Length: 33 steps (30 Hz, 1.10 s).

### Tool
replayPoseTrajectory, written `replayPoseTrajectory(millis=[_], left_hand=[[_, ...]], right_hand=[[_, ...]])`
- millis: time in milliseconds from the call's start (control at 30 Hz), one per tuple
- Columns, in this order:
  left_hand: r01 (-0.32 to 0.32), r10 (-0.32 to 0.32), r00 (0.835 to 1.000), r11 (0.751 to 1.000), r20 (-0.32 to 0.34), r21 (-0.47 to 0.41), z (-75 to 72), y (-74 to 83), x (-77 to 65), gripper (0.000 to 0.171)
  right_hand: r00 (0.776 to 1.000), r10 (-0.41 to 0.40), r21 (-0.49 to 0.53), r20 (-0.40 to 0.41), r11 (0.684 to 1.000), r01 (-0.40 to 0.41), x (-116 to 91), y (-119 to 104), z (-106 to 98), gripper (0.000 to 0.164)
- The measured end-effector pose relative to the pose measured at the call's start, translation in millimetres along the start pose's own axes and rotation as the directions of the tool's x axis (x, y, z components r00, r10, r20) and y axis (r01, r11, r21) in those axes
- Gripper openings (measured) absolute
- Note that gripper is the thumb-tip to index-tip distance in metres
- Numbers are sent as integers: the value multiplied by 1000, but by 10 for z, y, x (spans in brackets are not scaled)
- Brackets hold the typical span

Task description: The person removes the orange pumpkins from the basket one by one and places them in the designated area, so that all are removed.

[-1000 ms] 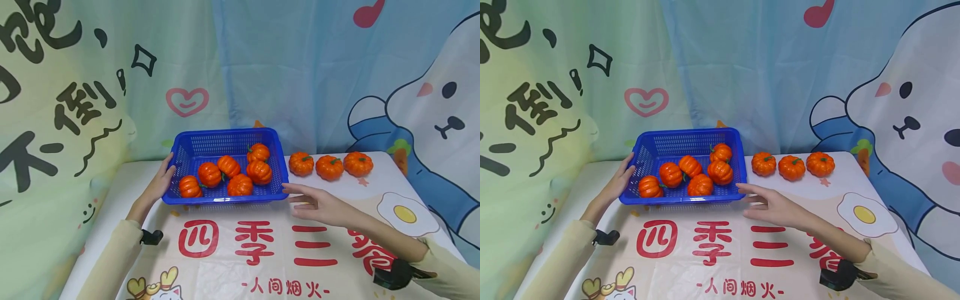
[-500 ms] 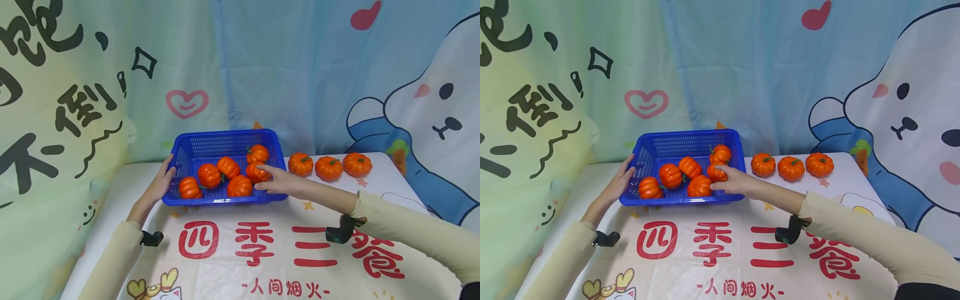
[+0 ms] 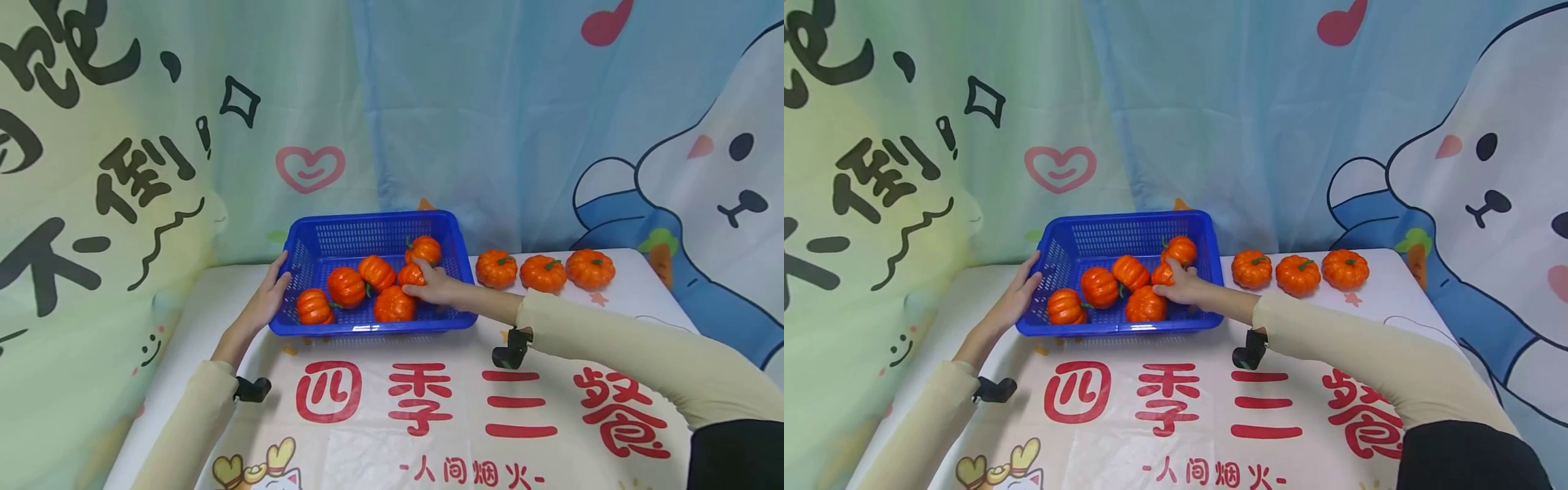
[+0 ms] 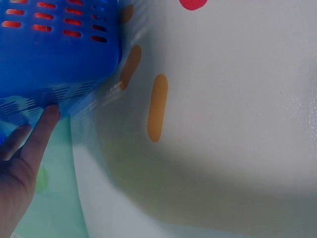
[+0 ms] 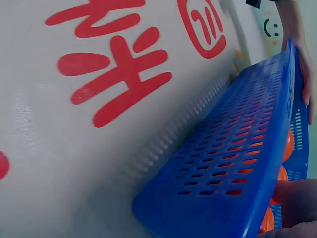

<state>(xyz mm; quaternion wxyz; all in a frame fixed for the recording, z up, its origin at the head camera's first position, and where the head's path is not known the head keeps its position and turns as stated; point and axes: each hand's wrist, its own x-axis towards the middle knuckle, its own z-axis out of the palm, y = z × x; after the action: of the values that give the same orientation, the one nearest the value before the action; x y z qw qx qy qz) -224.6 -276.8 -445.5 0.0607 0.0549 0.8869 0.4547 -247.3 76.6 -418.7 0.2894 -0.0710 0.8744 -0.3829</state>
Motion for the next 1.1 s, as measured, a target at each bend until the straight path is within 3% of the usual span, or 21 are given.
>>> replayPoseTrajectory(millis=[300, 500, 633, 767, 967, 1100], left_hand=[[17, -17, 1000, 1000, 7, -21, -7, 71, -39, 57], [41, -40, 999, 998, 25, -48, -32, 175, -80, 57], [28, -28, 999, 999, 17, -23, -29, 128, -68, 58], [8, -8, 1000, 1000, 2, -8, -7, 38, -26, 58], [2, -2, 1000, 1000, 9, -4, 14, -8, 12, 58], [-1, 1, 1000, 1000, 2, -7, 13, -12, -1, 58]], right_hand=[[1000, 5, 108, 4, 994, -5, 131, -91, 7, 54], [990, -126, -83, -61, 989, 121, -16, -115, -42, 52], [954, -284, -211, -100, 943, 258, -283, -140, -107, 51], [905, -405, -234, -131, 900, 369, -667, -89, -192, 51], [887, -425, -189, -183, 900, 392, -1283, 190, -287, 51], [884, -410, -178, -226, 909, 377, -1554, 350, -323, 51]])
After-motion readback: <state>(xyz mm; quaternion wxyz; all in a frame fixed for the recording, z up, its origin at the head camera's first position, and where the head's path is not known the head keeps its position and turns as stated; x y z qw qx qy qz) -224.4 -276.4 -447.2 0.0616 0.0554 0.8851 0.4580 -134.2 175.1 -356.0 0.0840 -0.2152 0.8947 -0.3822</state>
